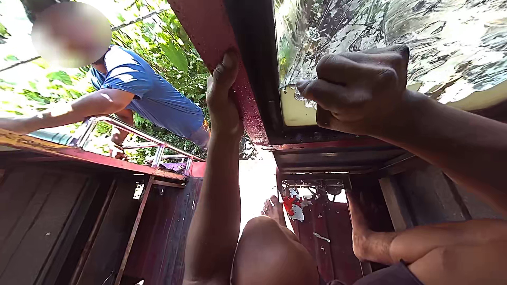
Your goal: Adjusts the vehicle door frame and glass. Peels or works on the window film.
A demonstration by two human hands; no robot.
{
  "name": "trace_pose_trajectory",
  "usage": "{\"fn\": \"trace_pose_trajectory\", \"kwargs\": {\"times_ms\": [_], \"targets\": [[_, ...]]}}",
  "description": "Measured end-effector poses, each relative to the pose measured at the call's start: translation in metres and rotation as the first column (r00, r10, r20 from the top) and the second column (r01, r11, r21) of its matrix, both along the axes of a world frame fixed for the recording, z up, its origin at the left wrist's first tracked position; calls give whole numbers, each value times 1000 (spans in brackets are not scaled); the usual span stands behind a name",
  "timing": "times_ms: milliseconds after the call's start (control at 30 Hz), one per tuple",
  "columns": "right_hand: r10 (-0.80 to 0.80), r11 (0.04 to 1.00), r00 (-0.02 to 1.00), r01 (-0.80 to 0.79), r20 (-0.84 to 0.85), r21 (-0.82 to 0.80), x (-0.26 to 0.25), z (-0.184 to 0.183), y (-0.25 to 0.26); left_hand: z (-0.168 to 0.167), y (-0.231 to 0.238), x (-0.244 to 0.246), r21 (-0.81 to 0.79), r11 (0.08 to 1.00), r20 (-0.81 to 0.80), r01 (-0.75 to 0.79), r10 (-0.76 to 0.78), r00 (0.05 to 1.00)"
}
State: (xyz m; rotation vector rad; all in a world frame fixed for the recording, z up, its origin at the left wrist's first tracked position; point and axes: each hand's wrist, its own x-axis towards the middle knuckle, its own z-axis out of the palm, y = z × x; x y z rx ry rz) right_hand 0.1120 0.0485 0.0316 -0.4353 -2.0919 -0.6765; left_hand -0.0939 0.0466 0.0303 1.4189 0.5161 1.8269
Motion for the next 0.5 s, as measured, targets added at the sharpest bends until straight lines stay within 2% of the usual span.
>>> {"fn": "trace_pose_trajectory", "kwargs": {"times_ms": [100,200,267,333,367,400,433,467,500], "targets": [[61,998,997,-62,-44,-18,2,3,2,0,-1,-1,-7,1000,-3,-4,4,1000],[40,999,999,-39,-28,16,-2,0,2,0,-1,1,-9,999,-11,-48,48,999],[53,999,998,-53,-17,-6,-3,0,2,1,-3,5,-37,984,-36,-175,174,984],[101,992,994,-103,-32,-68,-1,5,2,-18,-13,3,-94,917,-199,-389,365,909],[129,984,989,-136,-66,-116,0,9,1,-44,-25,-8,-117,876,-374,-469,398,837],[151,972,981,-169,-118,-164,1,14,-1,-83,-44,-26,-138,831,-587,-539,370,721],[160,959,972,-195,-172,-204,0,19,-3,-129,-68,-46,-131,770,-782,-624,307,542],[162,952,963,-210,-213,-223,-1,26,-6,-171,-100,-61,-190,708,-913,-680,128,388],[167,949,954,-224,-250,-221,-1,32,-8,-199,-141,-66,-276,627,-960,-729,-138,244]]}}
